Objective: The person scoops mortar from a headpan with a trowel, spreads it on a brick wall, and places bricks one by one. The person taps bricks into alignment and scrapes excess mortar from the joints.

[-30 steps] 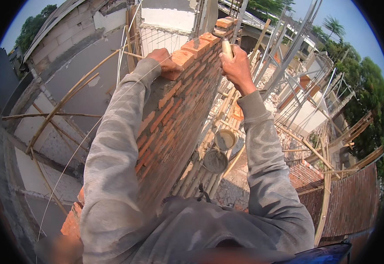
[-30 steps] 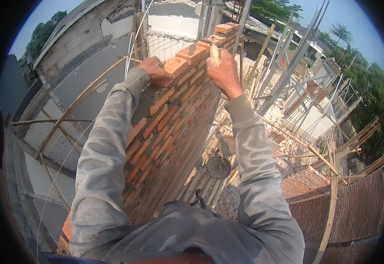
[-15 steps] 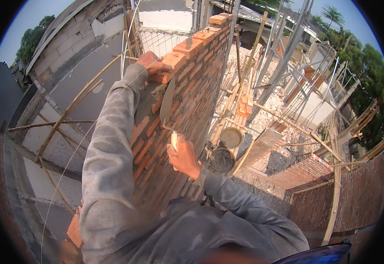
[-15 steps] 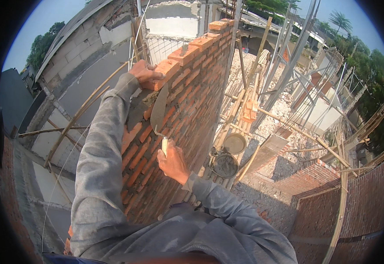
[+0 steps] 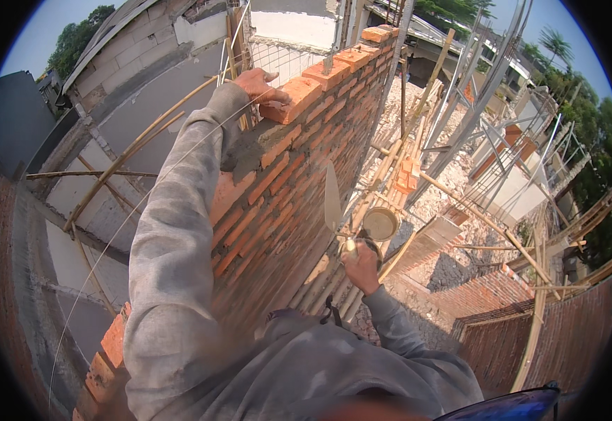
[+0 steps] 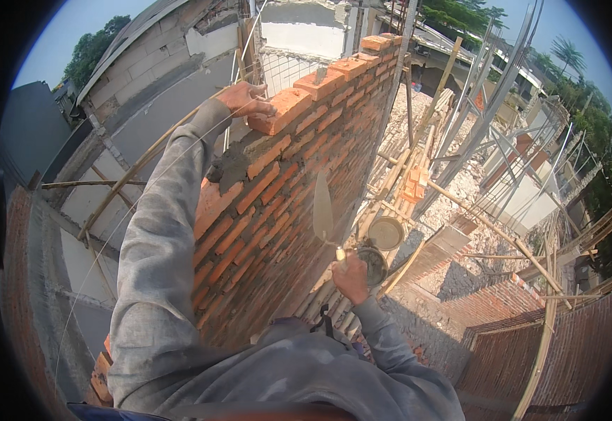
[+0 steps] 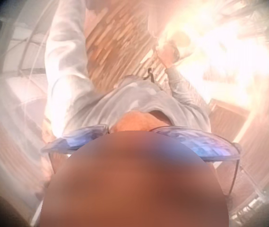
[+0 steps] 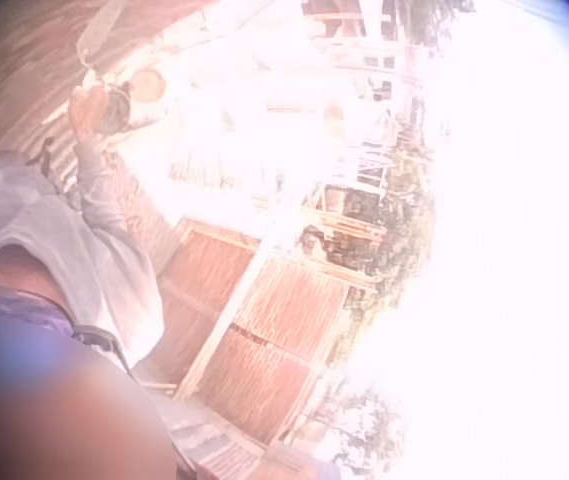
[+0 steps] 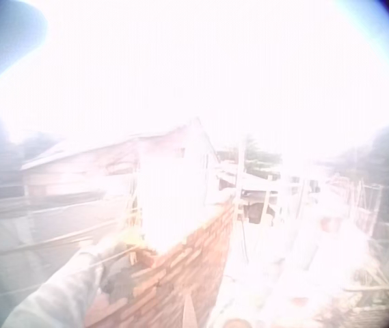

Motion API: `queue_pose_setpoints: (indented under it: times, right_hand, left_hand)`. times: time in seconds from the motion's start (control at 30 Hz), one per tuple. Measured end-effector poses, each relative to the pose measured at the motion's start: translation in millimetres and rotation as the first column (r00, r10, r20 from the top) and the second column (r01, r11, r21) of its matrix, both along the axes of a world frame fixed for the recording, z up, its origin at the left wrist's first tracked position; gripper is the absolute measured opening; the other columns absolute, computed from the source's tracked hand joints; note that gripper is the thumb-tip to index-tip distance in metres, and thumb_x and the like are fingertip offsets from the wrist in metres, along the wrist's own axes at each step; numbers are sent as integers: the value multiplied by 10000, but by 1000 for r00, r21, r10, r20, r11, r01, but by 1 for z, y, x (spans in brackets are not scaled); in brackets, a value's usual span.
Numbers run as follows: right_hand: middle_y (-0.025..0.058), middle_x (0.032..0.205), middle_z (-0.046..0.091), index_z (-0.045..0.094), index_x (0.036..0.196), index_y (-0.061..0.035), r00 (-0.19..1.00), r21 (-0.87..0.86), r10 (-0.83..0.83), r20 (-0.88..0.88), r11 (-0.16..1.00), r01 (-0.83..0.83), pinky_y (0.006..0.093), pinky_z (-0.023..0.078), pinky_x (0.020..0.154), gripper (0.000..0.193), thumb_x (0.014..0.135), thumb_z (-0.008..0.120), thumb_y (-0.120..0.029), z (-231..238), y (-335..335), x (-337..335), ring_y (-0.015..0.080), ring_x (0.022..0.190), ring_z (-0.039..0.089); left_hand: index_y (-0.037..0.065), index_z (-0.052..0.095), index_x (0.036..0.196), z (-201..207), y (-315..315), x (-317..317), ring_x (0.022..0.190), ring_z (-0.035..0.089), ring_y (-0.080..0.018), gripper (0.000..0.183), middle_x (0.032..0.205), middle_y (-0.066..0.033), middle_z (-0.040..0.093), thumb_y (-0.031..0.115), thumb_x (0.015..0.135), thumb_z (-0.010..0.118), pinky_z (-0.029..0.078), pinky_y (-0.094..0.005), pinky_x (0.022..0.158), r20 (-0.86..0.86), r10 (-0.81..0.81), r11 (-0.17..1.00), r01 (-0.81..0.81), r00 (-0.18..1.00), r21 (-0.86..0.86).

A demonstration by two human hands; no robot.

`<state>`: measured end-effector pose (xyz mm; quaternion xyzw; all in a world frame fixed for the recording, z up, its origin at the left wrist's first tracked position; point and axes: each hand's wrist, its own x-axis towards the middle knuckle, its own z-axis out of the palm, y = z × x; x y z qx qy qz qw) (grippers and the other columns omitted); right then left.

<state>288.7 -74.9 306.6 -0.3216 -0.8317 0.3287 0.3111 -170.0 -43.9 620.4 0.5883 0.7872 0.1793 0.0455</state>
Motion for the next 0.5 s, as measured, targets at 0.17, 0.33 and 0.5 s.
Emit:
queue_pose_setpoints:
  times: [0.17,0.33,0.5]
  right_hand:
    - [255,827,665,643,921,57,931,-282,-230,284,908,311,526,513,706,300,961,750,-221,-112,1,96,432,770,662]
    - [210,788,685,656,842,74,871,-330,-223,437,862,386,502,548,648,398,981,754,-287,-213,-52,183,336,696,705]
    - [364,1018,685,695,899,85,781,-288,-114,614,889,356,631,510,903,516,957,742,-426,-262,-85,203,531,1027,674]
  left_hand:
    - [-25,620,1543,-4,-42,-9,884,713,-212,826,1174,-194,816,375,844,806,571,-374,784,162,-5,995,-12,987,103]
    - [-7,647,1512,-7,-106,-9,966,739,-189,620,1222,-212,809,228,943,721,568,-327,793,173,200,970,-220,965,107]
    - [-27,709,1422,-28,-169,79,1157,774,-323,485,1319,-257,772,135,969,650,596,-386,988,-82,322,903,-280,943,326]
